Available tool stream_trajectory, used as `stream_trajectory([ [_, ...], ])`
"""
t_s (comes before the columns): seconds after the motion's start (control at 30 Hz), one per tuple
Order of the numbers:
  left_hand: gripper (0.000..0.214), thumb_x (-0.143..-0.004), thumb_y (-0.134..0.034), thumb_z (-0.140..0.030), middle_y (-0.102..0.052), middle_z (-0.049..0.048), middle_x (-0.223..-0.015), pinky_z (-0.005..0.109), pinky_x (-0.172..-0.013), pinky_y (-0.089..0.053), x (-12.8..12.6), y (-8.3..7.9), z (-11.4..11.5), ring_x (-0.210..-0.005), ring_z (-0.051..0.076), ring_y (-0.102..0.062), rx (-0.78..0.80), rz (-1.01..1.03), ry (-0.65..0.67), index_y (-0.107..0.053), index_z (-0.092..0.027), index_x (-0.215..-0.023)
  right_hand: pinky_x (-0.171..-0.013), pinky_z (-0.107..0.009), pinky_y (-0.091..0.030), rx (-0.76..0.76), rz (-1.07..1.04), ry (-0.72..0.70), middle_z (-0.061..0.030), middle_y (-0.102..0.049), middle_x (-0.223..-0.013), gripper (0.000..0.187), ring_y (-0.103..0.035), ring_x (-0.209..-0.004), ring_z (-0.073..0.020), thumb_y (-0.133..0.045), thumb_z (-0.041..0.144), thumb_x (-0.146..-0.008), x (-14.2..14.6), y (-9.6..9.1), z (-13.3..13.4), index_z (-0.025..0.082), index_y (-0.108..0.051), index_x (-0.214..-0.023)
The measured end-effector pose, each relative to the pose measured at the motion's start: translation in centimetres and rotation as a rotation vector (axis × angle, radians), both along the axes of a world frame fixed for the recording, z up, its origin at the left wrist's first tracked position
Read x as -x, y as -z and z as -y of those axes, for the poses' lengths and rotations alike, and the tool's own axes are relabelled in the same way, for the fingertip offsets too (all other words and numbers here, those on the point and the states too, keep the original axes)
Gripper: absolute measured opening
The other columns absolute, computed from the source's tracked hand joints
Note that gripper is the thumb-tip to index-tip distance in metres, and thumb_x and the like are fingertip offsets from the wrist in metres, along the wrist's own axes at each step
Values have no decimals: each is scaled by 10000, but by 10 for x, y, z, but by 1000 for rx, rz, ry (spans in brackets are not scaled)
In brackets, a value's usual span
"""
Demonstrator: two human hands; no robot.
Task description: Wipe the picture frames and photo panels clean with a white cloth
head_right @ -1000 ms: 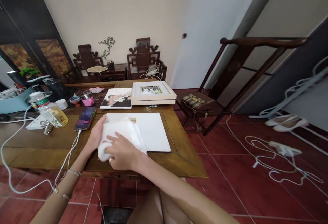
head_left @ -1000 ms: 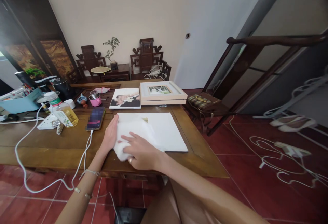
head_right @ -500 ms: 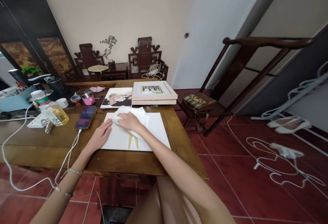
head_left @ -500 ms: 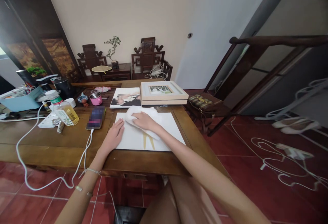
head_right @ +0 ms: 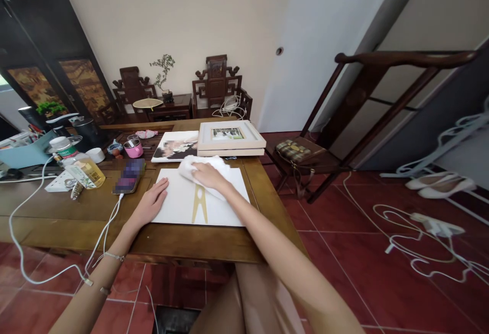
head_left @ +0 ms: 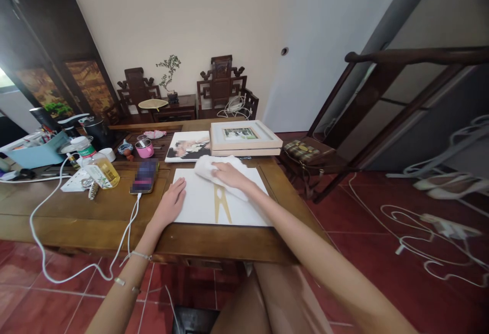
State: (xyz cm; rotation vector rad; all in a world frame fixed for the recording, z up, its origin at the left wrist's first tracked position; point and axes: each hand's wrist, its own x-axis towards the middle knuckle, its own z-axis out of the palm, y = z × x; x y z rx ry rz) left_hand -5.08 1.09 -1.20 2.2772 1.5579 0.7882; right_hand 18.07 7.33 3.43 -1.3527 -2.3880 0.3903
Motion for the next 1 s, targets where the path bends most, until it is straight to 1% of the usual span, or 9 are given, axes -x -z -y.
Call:
stream_trajectory([
  [0.1, 479, -927, -332, -332, -452, 152, -1421, 439, -1148, -242, -1, 0, 0, -1358, 239, -365, -3, 2, 8, -517, -93, -1300, -925, -401, -426, 12, 0, 95, -126, -650, -1145, 350, -574, -1078, -288, -292, 180, -898, -46, 7, 12, 134, -616, -1023],
  [0.2, 479, -928, -330, -325, -449, 158, -1421, 445, -1148, -240, -1, -1, 1, -1359, 245, -364, -6, -6, 3, -519, -82, -1295, -1035, -496, -307, 3, 24, 119, -135, -656, -1123, 310, -532, -1155, -304, -323, 178, -876, -70, 16, 37, 142, -604, -1001],
  [0.3, 460, -929, -338, -326, -461, 143, -1415, 458, -1142, -249, -1, 0, 1, -1355, 243, -371, -20, -4, -5, -532, -109, -1285, -1111, -528, -166, -29, 52, -12, -123, -637, -1181, 227, -393, -1310, -277, -393, 119, -811, -72, 19, 76, 174, -598, -893],
  [0.37, 451, -931, -342, -331, -466, 132, -1414, 462, -1139, -254, -1, 2, 1, -1354, 239, -372, -30, 1, -3, -535, -128, -1284, -1128, -537, -127, -27, 68, -120, -135, -587, -1270, 214, -281, -1378, -256, -404, 83, -772, -70, 14, 107, 181, -584, -833],
  [0.47, 454, -932, -340, -330, -458, 135, -1419, 460, -1141, -250, -1, 3, 0, -1359, 237, -364, -34, -5, 1, -530, -123, -1289, -1145, -518, -113, 58, 102, -218, -127, -512, -1364, 208, -217, -1402, -245, -405, 67, -747, -70, -1, 149, 190, -569, -783],
  [0.57, 459, -930, -341, -322, -449, 143, -1424, 465, -1139, -254, -1, 4, 0, -1361, 238, -361, -35, -18, 5, -522, -111, -1294, -1148, -474, -163, 149, 114, -247, -84, -533, -1350, 229, -237, -1395, -236, -398, 62, -746, -74, -14, 168, 202, -571, -797],
  [0.7, 467, -922, -341, -310, -435, 145, -1433, 468, -1138, -254, 0, 3, 0, -1365, 241, -353, -33, -20, 15, -511, -100, -1303, -1113, -445, -252, 160, 111, -183, -79, -608, -1246, 249, -281, -1379, -250, -377, 91, -803, -77, -9, 145, 200, -592, -866],
  [0.87, 476, -913, -344, -300, -442, 159, -1426, 458, -1149, -234, 1, 3, -1, -1364, 246, -353, -17, -12, 17, -513, -81, -1300, -1034, -447, -340, 140, 88, -2, -98, -635, -1176, 238, -332, -1344, -321, -419, 174, -841, -67, 7, 63, 172, -624, -963],
  [1.0, 469, -916, -346, -302, -449, 160, -1420, 463, -1147, -240, 1, 2, -1, -1361, 248, -358, -12, 1, 13, -517, -88, -1296, -1078, -460, -264, 92, 29, 95, -81, -649, -1140, 281, -412, -1289, -303, -371, 192, -875, -49, 9, 16, 171, -617, -1009],
])
